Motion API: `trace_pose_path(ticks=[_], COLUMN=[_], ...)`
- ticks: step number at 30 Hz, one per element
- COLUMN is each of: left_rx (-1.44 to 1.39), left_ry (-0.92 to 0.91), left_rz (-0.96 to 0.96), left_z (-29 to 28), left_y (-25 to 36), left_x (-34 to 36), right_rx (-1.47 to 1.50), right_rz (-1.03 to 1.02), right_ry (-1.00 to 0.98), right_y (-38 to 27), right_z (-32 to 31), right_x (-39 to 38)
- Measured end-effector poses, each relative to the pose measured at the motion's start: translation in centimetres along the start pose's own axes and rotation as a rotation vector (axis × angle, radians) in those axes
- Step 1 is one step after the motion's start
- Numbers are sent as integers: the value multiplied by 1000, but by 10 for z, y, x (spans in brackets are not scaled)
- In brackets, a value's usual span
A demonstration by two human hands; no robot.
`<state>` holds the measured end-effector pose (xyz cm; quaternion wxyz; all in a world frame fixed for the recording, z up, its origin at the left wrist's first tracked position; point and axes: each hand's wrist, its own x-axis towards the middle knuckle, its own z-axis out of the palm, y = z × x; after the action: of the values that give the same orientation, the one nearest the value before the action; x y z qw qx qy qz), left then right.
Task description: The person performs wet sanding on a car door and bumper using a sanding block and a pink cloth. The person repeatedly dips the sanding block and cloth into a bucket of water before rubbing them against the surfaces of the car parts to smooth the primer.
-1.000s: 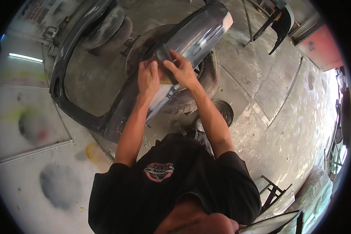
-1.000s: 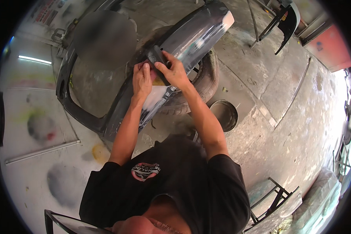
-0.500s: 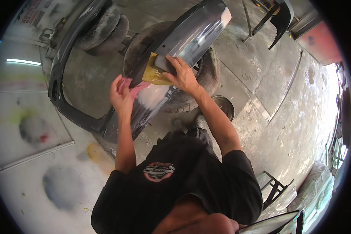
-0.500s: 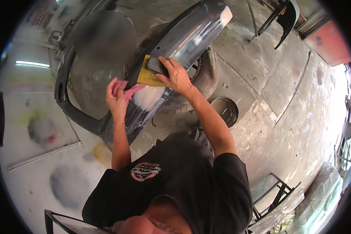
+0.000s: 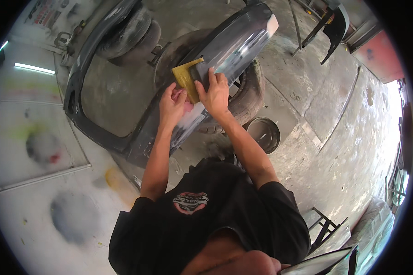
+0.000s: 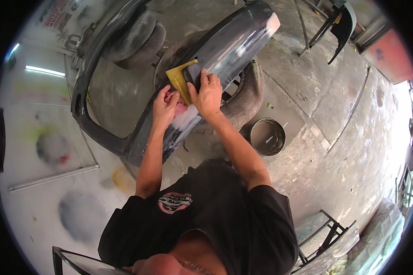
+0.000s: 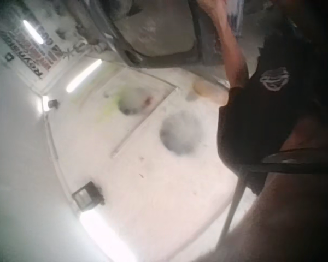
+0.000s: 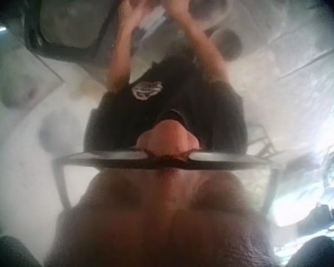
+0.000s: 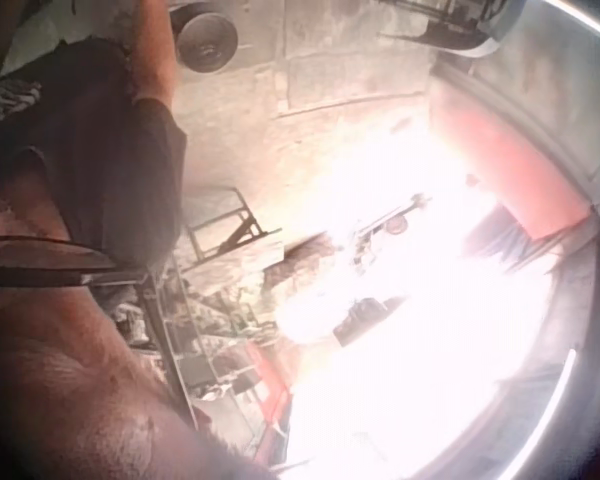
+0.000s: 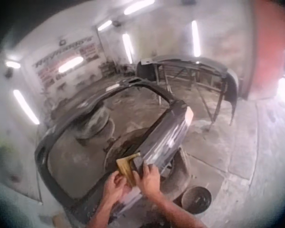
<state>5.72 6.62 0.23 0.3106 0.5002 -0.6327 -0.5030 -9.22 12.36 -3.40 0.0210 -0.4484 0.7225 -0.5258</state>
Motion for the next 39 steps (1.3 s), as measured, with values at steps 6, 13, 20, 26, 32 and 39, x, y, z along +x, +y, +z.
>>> trace_pose_path(ticks=[6, 13, 20, 26, 32, 39], left_rx=[-167, -550, -169, -429, -273, -52], left_ry=[-224, -437, -436, -452, -469, -578], left_rz=[30, -106, -125, -114, -289, -244], left_z=[-3, -17, -54, -45, -38, -50], left_y=[8, 20, -8, -17, -10, 15], left_x=[12, 12, -19, -40, -42, -37], right_rx=[90, 240, 506, 401, 630, 398], right_rz=[22, 113, 84, 67, 187, 282], right_ry=[-38, -101, -235, -316, -445, 25], right_y=[-19, -26, -56, -63, -36, 27], right_z=[8, -22, -43, -49, -51, -70], right_x=[8, 5, -60, -81, -101, -53])
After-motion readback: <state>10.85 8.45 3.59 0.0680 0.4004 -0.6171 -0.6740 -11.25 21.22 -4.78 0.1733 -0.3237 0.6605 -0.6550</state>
